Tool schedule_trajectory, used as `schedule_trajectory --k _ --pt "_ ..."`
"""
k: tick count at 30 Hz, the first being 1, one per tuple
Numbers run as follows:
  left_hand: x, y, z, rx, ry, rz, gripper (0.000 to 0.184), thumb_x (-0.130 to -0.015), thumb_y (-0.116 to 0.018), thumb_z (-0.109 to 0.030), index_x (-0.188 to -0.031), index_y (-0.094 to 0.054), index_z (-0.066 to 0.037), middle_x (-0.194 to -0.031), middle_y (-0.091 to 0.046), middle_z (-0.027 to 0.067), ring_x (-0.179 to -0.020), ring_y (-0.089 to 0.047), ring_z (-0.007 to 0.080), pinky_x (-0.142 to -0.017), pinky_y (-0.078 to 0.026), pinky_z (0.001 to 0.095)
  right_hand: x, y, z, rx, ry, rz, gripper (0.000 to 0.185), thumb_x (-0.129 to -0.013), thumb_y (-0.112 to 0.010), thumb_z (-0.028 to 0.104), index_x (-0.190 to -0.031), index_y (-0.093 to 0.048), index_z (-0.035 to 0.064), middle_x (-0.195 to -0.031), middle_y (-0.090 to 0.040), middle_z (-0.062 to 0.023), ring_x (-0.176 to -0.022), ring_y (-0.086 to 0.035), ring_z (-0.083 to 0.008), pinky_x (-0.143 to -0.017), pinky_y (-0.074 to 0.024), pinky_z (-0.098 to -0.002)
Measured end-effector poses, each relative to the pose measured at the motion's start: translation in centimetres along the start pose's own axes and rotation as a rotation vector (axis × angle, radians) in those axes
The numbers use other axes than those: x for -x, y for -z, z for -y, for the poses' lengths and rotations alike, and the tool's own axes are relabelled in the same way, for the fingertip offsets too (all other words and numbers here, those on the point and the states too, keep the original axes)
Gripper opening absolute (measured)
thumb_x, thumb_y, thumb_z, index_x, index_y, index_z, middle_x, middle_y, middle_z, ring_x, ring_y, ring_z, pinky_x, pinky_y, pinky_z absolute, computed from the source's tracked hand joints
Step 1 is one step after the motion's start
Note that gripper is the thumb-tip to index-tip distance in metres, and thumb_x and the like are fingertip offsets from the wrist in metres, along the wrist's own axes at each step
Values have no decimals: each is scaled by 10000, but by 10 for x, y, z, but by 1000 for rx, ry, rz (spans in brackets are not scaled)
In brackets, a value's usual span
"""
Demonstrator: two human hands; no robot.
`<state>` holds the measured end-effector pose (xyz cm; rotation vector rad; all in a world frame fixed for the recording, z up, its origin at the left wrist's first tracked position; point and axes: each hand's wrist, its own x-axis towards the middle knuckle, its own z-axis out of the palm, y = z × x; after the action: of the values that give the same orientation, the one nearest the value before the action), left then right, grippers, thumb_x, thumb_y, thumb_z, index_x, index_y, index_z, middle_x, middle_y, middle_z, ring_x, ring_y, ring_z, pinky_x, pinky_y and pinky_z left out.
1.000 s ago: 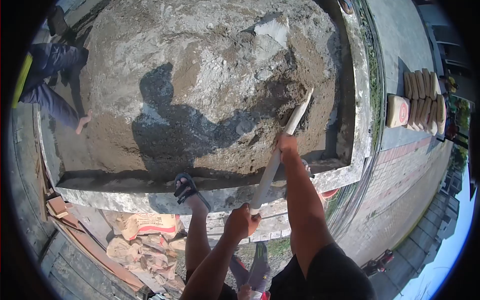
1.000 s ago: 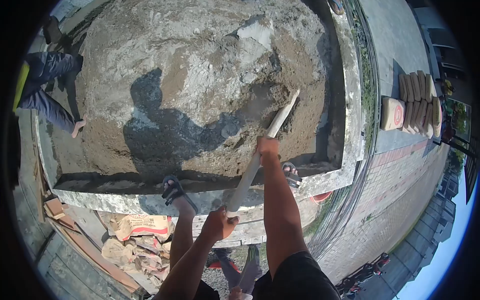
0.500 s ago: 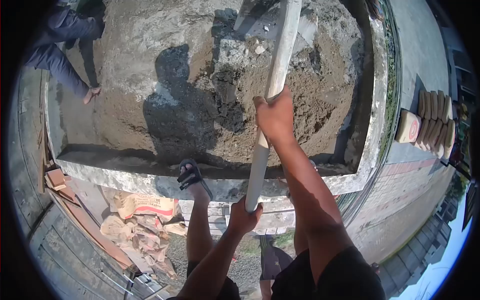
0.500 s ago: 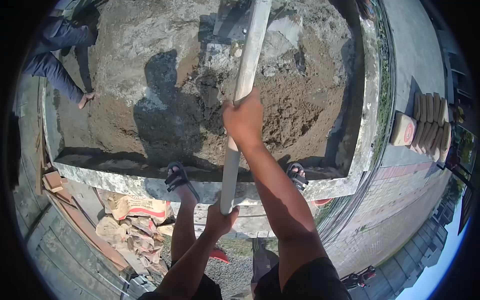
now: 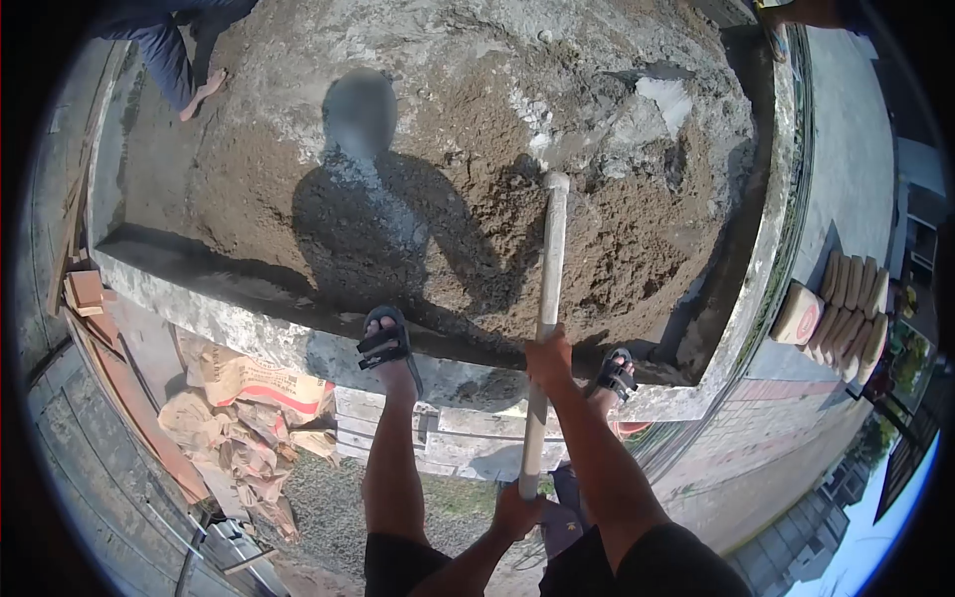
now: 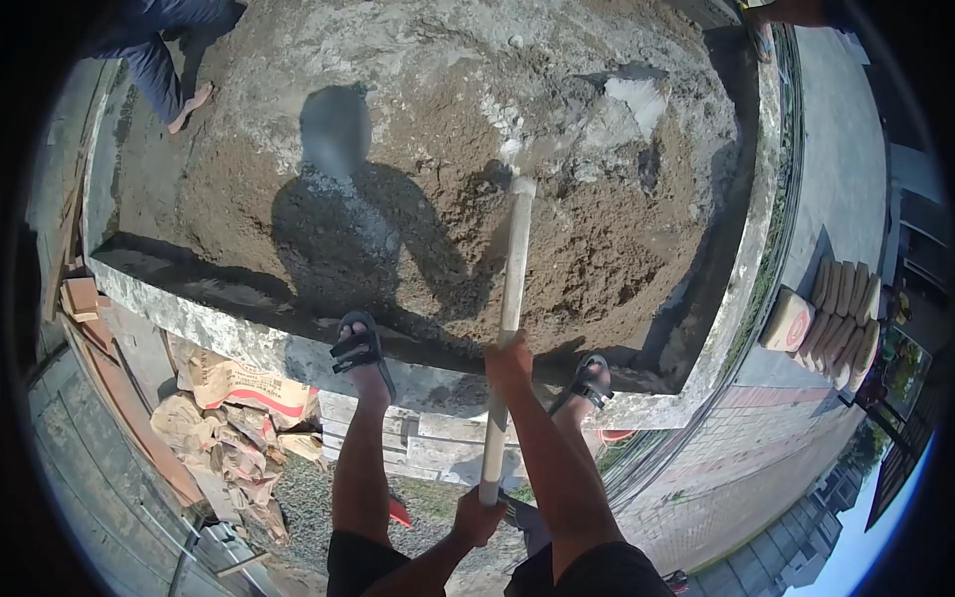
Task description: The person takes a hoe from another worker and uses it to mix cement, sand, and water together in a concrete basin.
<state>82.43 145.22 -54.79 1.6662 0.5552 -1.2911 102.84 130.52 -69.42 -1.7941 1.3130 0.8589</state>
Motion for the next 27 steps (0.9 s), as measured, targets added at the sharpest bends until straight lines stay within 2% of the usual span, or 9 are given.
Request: schedule_trajectory --k 3,7,9,11,16,18,21,25,27 --pt "-1 -13 0 8 -34 -25 366 -799 -747 -236 -1026 -616 19 -773 -684 179 -747 -695 363 -684 -553 449 29 21 16 22 309 -144 403 -816 -628 126 -1130 -430 -33 -681 -614 -165 -480 -627 -229 -436 -501 -378" --pt "-98 18 -83 185 -429 -57 306 -805 -718 -114 -1063 -624 21 -849 -707 202 -813 -724 347 -686 -575 392 27 89 160 -181 525 -210 429 -823 -661 130 -1146 -447 -57 -870 -654 -251 -823 -689 -384 -740 -528 -436" --pt "-174 27 -134 315 -534 -66 155 -856 -713 -98 -893 -580 -26 -654 -592 13 -565 -565 85 -526 -455 277 -23 102 224 -178 692 -319 425 -832 -672 131 -1135 -460 -77 -845 -656 -235 -795 -698 -354 -707 -538 -426" --pt "-207 30 -159 241 -558 -84 172 -859 -719 -97 -877 -561 -32 -639 -559 -3 -538 -534 81 -494 -428 272 -81 100 254 -122 657 -288 410 -828 -657 106 -1131 -462 -89 -857 -664 -239 -799 -704 -347 -714 -556 -446" --pt "-140 6 -108 782 142 217 232 -857 -742 -110 -854 -518 -50 -605 -508 -1 -485 -492 77 -416 -370 260 -161 -8 111 443 220 -81 726 -813 -599 159 -1423 -282 -76 -1245 -583 -313 -1186 -593 -411 -1037 -472 -448" --pt "-111 12 -90 715 195 237 219 -852 -734 -111 -852 -526 -42 -621 -536 15 -490 -514 90 -426 -392 270 -128 -6 90 360 203 -71 596 -800 -614 154 -1306 -388 -65 -1109 -629 -297 -997 -662 -403 -884 -543 -449" --pt "-56 -7 -66 292 -9 37 224 -821 -731 -140 -880 -552 -20 -660 -589 64 -536 -580 153 -485 -459 327 -80 13 51 172 200 -24 502 -784 -651 164 -1182 -440 -58 -896 -659 -268 -693 -706 -357 -636 -587 -445" --pt "17 -18 -28 559 -33 93 297 -795 -738 -185 -979 -594 -1 -707 -643 114 -607 -651 229 -573 -523 375 18 30 27 175 141 -39 484 -779 -642 184 -1159 -429 -25 -998 -651 -289 -900 -684 -420 -821 -543 -483" --pt "28 -22 -14 51 -166 -98 367 -777 -740 -178 -1066 -605 4 -764 -680 141 -684 -698 267 -641 -553 375 59 43 54 145 196 -66 466 -787 -650 179 -1145 -434 -27 -980 -653 -284 -895 -685 -416 -806 -539 -472"
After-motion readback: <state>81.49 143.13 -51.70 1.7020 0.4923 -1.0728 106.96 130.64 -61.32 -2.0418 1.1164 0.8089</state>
